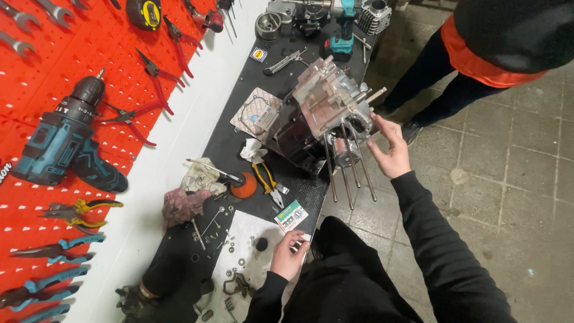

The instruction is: The person assembles a small engine by inserting a piston with connecting rods into the cylinder block and then installing a small black ring onto the piston. The person handles the piston assembly and ring by hand, aligning and seating components into the engine block on a workbench.

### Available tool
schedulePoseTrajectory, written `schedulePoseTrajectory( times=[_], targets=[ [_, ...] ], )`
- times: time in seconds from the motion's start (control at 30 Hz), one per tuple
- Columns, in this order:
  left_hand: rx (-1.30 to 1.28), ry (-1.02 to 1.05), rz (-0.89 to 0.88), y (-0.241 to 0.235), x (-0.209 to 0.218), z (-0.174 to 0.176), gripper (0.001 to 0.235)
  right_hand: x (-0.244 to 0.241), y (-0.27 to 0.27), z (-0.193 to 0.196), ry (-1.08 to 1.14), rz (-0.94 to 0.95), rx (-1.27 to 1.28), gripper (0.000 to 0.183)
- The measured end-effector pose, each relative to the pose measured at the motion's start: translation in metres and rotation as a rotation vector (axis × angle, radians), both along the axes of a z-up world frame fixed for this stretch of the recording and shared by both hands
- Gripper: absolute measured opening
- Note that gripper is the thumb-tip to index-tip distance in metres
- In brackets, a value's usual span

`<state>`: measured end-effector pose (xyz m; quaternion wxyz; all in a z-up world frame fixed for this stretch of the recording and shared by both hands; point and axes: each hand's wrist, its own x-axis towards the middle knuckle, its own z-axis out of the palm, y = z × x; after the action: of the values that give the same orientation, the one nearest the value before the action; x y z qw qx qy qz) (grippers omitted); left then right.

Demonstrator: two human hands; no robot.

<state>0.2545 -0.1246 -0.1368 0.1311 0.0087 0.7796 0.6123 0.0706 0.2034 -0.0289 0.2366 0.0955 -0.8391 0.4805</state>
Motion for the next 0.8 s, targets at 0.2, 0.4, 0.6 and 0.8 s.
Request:
schedulePoseTrajectory(
  times=[0.2,0.4,0.6,0.8],
  targets=[
    [0.02,-0.004,0.008,-0.002,0.001,-0.003,0.03,0.006,-0.006,-0.002,0.021,-0.135,0.057,0.058],
    [0.013,-0.008,-0.003,0.001,-0.001,-0.003,0.029,-0.001,-0.006,-0.016,0.098,-0.232,0.133,0.048],
    [0.016,-0.008,-0.006,0.006,-0.003,-0.008,0.028,-0.013,-0.017,-0.036,0.11,-0.27,-0.051,0.035],
    [-0.014,-0.018,-0.023,0.012,-0.003,0.004,0.029,-0.006,-0.013,-0.036,0.177,-0.297,-0.066,0.023]
  ],
)
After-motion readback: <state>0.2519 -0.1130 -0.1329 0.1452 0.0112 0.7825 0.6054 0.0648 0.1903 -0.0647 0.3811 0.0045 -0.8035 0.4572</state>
